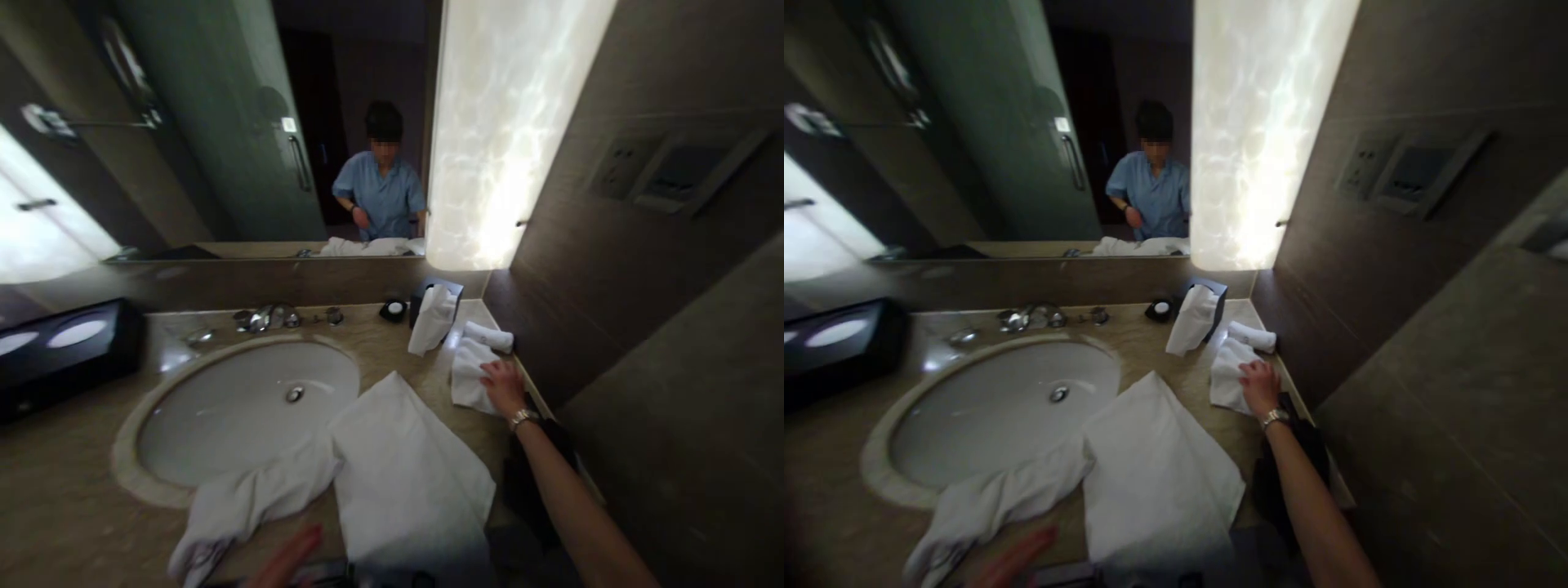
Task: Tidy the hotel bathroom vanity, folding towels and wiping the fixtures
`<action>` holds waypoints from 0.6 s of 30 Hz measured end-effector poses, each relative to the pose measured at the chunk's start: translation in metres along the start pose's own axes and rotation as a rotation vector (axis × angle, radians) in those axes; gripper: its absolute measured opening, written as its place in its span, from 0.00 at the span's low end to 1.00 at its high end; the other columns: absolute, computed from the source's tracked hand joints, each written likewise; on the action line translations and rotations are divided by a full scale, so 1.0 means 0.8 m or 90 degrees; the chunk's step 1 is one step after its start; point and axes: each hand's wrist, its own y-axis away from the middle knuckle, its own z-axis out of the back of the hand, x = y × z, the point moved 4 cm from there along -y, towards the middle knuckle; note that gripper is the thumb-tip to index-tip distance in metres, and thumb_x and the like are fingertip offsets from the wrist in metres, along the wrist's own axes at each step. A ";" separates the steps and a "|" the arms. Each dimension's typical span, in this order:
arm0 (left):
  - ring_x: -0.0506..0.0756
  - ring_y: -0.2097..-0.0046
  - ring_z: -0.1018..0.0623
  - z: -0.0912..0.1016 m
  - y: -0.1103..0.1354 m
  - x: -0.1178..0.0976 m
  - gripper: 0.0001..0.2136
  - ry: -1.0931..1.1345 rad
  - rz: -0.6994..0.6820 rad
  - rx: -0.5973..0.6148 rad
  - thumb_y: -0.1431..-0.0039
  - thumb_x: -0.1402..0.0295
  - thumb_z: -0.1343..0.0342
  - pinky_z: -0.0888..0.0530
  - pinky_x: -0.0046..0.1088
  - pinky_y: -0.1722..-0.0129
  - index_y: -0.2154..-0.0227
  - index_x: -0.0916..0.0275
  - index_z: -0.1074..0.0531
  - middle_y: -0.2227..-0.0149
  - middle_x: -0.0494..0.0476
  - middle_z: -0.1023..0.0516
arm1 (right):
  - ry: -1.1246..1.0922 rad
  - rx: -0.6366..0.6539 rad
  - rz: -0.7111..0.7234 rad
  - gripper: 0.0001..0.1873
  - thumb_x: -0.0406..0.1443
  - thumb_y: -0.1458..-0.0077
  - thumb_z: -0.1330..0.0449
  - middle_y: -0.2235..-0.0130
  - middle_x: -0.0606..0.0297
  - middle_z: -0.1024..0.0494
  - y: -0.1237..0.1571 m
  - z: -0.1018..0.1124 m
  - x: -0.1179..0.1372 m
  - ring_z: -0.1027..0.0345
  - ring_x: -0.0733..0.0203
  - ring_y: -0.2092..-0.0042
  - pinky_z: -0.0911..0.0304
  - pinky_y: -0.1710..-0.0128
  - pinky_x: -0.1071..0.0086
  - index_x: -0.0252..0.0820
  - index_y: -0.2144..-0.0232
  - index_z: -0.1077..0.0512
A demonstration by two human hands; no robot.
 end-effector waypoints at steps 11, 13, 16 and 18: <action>0.62 0.47 0.25 0.078 -0.050 0.138 0.17 -0.125 0.424 -0.085 0.36 0.67 0.54 0.33 0.43 0.42 0.50 0.66 0.27 0.51 0.65 0.21 | -0.264 0.147 0.266 0.33 0.42 0.46 0.44 0.43 0.45 0.30 0.046 -0.098 0.158 0.37 0.40 0.42 0.41 0.41 0.45 0.33 0.41 0.38; 0.62 0.50 0.23 0.140 -0.050 0.172 0.20 -0.121 0.504 -0.174 0.34 0.64 0.58 0.28 0.37 0.50 0.46 0.71 0.32 0.52 0.70 0.22 | -0.282 0.196 0.230 0.34 0.42 0.49 0.44 0.44 0.45 0.29 0.054 -0.110 0.180 0.35 0.39 0.43 0.40 0.41 0.44 0.33 0.42 0.38; 0.64 0.48 0.25 0.261 -0.044 0.224 0.23 -0.140 0.580 -0.324 0.33 0.61 0.61 0.28 0.39 0.50 0.44 0.73 0.36 0.49 0.71 0.25 | -0.424 0.222 0.101 0.30 0.46 0.51 0.44 0.48 0.48 0.27 0.056 -0.082 0.192 0.30 0.43 0.48 0.37 0.43 0.46 0.38 0.48 0.36; 0.66 0.42 0.30 0.337 -0.044 0.254 0.24 -0.172 0.578 -0.385 0.33 0.58 0.59 0.32 0.43 0.44 0.42 0.70 0.38 0.45 0.68 0.30 | -0.532 0.157 -0.024 0.33 0.51 0.56 0.40 0.50 0.52 0.26 0.054 -0.031 0.200 0.30 0.42 0.49 0.36 0.43 0.47 0.42 0.50 0.36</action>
